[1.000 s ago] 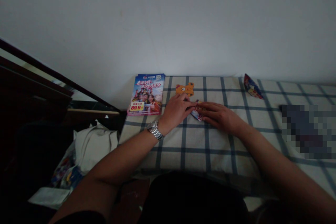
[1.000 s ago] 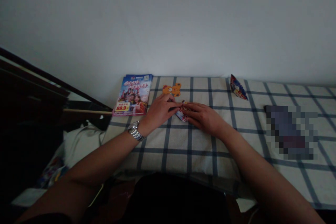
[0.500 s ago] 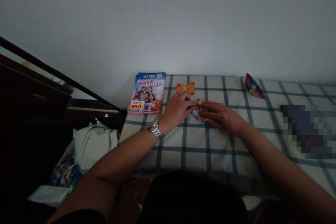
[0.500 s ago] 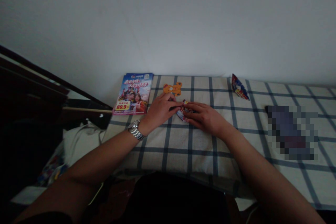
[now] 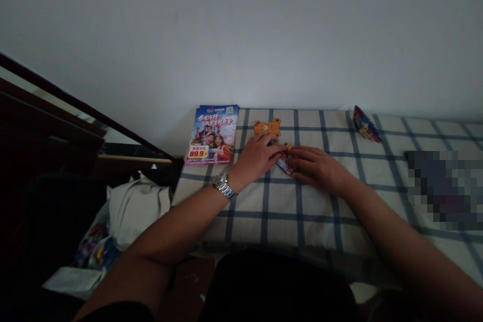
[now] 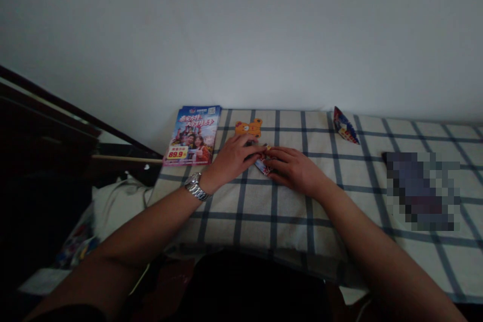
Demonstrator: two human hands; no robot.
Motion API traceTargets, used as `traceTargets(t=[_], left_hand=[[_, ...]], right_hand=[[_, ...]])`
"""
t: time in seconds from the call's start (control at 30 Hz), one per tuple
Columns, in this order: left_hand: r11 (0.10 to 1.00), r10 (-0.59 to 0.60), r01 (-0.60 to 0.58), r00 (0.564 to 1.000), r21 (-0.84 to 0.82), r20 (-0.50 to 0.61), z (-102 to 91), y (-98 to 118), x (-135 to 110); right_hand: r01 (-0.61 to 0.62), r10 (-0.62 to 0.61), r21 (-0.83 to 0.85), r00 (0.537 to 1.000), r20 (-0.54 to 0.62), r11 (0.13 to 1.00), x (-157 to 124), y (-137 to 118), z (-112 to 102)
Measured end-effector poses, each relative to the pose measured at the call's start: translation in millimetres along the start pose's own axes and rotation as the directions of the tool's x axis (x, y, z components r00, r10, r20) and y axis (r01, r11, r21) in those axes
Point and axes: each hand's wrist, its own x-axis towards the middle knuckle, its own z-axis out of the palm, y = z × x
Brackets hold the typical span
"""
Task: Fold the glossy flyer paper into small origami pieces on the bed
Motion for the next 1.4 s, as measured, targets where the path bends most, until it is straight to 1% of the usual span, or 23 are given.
traceTargets(t=[0.17,0.3,0.57,0.7,0.93,1.03,1.17,1.4], left_hand=[[1.000,-0.001,0.001,1.000,0.001,-0.009,1.8,-1,-1],[1.000,0.001,-0.001,1.000,-0.017,-0.014,3.3,-2,-2],[1.000,-0.026,0.026,1.000,-0.017,-0.012,3.0,-1,-1],[0.999,-0.029,0.029,1.000,-0.022,-0.006,2.1,-1,-1],[0.999,-0.037,0.038,0.999,-0.023,0.016,0.9,0,-1],[0.999,-0.048,0.048,0.999,-0.020,0.001,0.9,3,-2],[0.998,-0.057,0.056,0.998,-0.034,-0.018,-0.1,6,-3],[0.998,-0.054,0.054,0.998,-0.021,-0.018,-2.1,9,-2]], right_hand=[[0.020,-0.019,0.022,0.997,-0.070,1.000,0,0,2],[0.025,-0.024,0.014,0.996,-0.085,1.000,0,0,2],[0.054,-0.048,0.108,0.997,-0.060,0.993,-3,2,1],[0.032,-0.028,0.092,0.998,-0.053,0.995,-2,0,-1],[0.052,-0.051,0.053,0.998,-0.022,0.997,1,-5,-7],[0.065,-0.064,0.063,0.998,-0.011,0.996,0,-5,-7],[0.053,-0.053,0.089,0.999,0.003,0.995,-3,-2,-5],[0.068,-0.067,0.111,0.998,-0.008,0.991,-5,-1,-6]])
